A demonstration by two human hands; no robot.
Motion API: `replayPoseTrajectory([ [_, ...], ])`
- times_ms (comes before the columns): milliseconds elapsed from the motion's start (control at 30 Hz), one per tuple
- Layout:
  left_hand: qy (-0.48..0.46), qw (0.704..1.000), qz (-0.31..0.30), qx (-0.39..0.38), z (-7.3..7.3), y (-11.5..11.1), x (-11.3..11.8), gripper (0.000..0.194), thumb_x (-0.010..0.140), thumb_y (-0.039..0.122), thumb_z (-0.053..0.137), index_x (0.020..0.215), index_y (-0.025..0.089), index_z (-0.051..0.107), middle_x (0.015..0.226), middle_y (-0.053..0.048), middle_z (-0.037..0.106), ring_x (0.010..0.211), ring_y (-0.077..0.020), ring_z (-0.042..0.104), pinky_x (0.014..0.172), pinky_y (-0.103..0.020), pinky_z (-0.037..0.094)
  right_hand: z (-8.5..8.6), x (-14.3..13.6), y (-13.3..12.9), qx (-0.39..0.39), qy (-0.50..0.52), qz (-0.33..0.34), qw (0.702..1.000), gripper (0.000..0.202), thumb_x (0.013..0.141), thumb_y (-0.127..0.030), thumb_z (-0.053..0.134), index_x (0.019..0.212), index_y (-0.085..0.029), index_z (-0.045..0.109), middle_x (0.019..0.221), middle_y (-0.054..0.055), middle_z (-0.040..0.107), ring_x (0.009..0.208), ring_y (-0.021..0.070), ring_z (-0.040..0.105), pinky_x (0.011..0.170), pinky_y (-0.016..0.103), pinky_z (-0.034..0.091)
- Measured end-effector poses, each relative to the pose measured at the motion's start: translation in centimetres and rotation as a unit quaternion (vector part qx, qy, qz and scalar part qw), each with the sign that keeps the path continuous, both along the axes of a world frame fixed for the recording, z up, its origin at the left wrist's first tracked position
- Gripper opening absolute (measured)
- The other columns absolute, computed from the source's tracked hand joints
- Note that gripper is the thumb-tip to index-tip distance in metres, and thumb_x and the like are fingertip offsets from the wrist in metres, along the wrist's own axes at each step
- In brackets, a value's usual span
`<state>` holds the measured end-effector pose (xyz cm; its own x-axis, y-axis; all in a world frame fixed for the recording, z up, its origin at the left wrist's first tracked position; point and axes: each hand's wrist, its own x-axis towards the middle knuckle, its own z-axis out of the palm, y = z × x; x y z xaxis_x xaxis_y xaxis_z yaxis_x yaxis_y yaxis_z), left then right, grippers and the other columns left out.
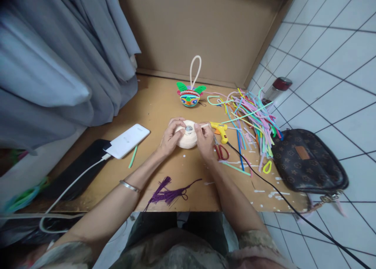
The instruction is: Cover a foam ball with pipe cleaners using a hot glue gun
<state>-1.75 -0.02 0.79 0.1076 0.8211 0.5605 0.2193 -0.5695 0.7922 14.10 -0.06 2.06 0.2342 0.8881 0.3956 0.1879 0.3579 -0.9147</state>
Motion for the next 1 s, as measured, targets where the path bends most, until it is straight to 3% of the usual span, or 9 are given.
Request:
replayPoseTrajectory([
  [500,0.010,1.000,0.003,0.024,-0.13,-0.09,0.02,0.036,0.103,0.056,0.049,0.104,0.023,0.063,0.128,-0.013,0.063,0.130,-0.0273,0.059,0.115,-0.048,0.048,-0.05,0.28,0.15,-0.015,0.003,0.004,1.000,0.049,0.084,-0.071,0.064,0.080,-0.022,0.062,0.079,-0.001,0.061,0.077,0.0156,0.055,0.078,0.033,0.050],
  [767,0.064,0.994,0.063,0.057,-0.20,-0.27,-0.12,0.047,0.103,0.062,0.048,0.108,0.021,0.072,0.135,-0.014,0.060,0.132,-0.0290,0.056,0.116,-0.051,0.045,-0.05,0.25,0.26,-0.018,0.032,0.002,0.999,0.053,0.081,-0.075,0.066,0.080,-0.022,0.063,0.080,0.000,0.064,0.075,0.0161,0.057,0.073,0.033,0.051],
  [867,0.115,0.987,0.092,0.063,0.04,-0.37,-0.25,0.048,0.095,0.066,0.062,0.110,0.023,0.074,0.136,-0.013,0.060,0.126,-0.0306,0.058,0.113,-0.051,0.045,-0.01,0.24,0.35,-0.012,0.024,-0.007,1.000,0.053,0.081,-0.075,0.065,0.079,-0.023,0.063,0.080,0.000,0.065,0.076,0.0165,0.058,0.074,0.033,0.051],
  [1000,0.167,0.977,0.108,0.073,0.14,-0.43,-0.15,0.069,0.072,0.073,0.083,0.118,0.024,0.071,0.138,-0.014,0.061,0.125,-0.0346,0.058,0.110,-0.052,0.047,0.21,0.11,0.22,0.015,0.020,-0.030,0.999,0.052,0.082,-0.073,0.066,0.076,-0.022,0.062,0.080,0.001,0.063,0.079,0.0174,0.058,0.077,0.034,0.052],
])
